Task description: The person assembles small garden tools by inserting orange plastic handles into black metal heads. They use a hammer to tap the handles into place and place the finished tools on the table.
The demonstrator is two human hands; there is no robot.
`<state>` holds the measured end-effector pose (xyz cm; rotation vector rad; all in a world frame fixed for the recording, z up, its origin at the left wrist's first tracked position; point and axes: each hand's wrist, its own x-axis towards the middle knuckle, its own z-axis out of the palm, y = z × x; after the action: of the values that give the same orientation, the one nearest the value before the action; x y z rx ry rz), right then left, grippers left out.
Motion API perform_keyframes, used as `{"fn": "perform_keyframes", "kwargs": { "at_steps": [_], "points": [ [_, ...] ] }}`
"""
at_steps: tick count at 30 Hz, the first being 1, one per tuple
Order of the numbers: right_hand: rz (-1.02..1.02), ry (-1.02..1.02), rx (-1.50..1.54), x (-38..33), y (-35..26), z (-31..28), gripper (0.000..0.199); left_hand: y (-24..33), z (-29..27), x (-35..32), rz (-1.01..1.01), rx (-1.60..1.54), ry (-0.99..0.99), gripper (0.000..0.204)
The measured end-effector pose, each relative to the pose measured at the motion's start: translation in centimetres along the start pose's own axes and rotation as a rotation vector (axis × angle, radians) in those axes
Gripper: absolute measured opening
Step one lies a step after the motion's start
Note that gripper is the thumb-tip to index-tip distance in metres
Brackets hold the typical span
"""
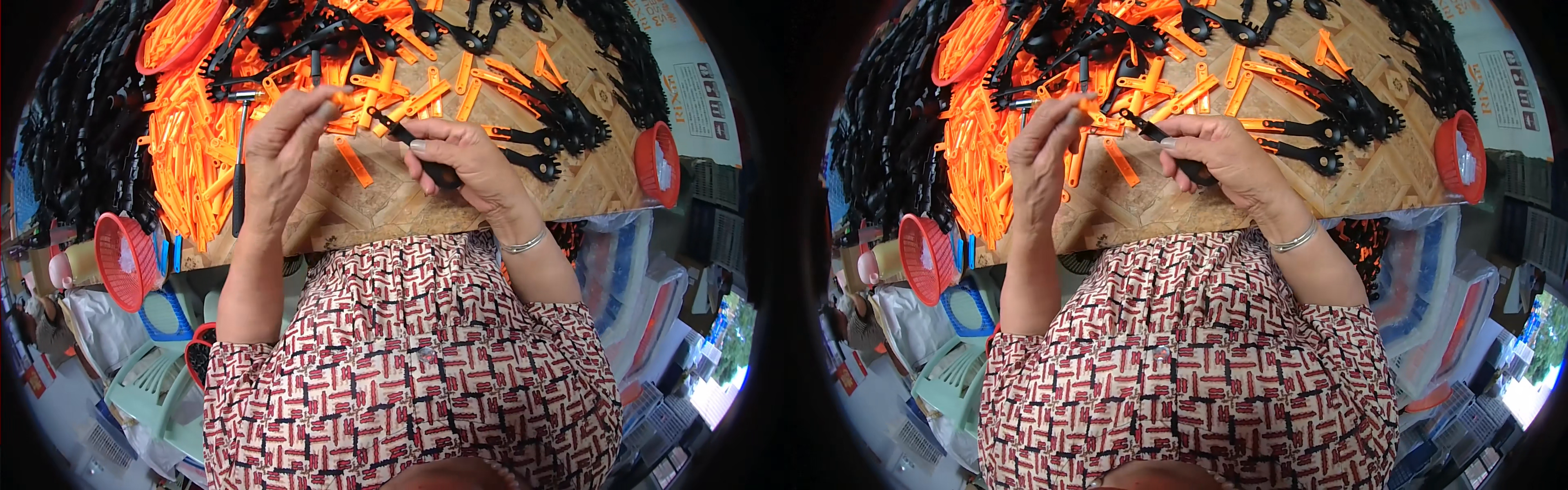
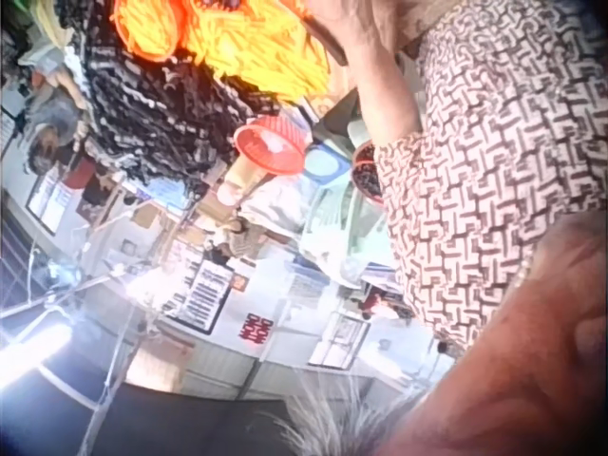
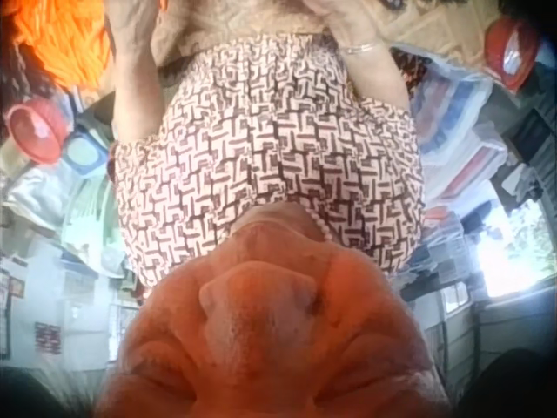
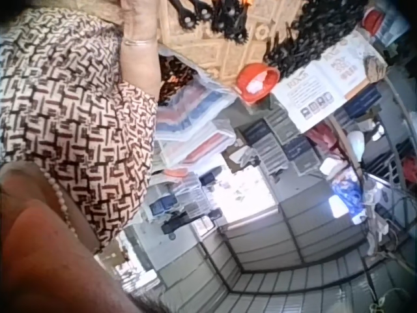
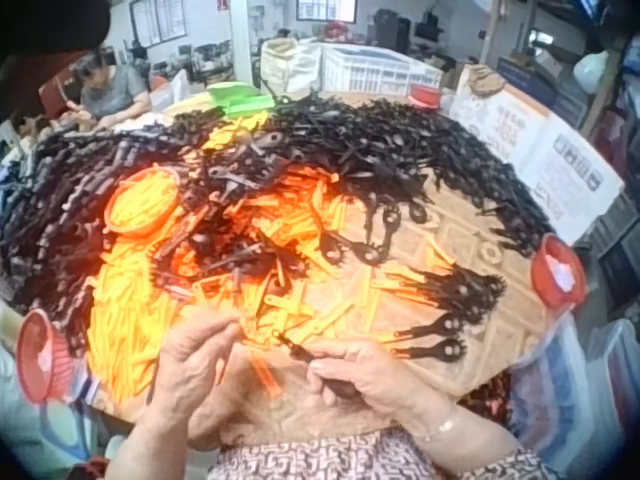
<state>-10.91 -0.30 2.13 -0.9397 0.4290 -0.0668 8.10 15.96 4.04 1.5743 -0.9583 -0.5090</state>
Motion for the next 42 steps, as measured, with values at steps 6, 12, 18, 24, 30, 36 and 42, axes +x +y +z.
{"fn": "perform_keyframes", "kwargs": {
  "at_steps": [6, 12, 18, 24, 30, 36, 42],
  "points": [
    [0.035, -0.019, -0.038, -0.4, -0.1, -0.4, 0.028, 0.7, -0.1, -1.1, 0.279, 0.326, -0.186, 0.024],
    [0.067, -0.047, -0.072, -0.1, -0.2, -0.3, 0.031, 2.1, -0.1, -0.6, 0.307, 0.407, -0.253, 0.019],
    [0.087, -0.065, -0.075, 0.0, -0.3, -0.4, 0.034, 1.9, -0.5, -0.4, 0.309, 0.422, -0.289, 0.019],
    [0.139, -0.100, -0.102, 0.4, -0.3, -0.7, 0.034, 2.0, -0.2, -0.4, 0.387, 0.461, -0.315, 0.020],
    [0.132, -0.125, -0.176, 0.3, 0.6, -1.2, 0.036, 1.9, 0.4, -1.0, 0.332, 0.436, -0.299, 0.017],
    [-0.009, -0.054, -0.398, -0.1, 1.1, -0.5, 0.035, 1.6, 0.7, -0.7, 0.254, 0.480, -0.268, 0.014],
    [0.067, -0.020, -0.193, 0.0, 1.3, -1.1, 0.034, 1.5, 0.3, -0.1, 0.208, 0.354, -0.262, 0.011]
  ]
}}
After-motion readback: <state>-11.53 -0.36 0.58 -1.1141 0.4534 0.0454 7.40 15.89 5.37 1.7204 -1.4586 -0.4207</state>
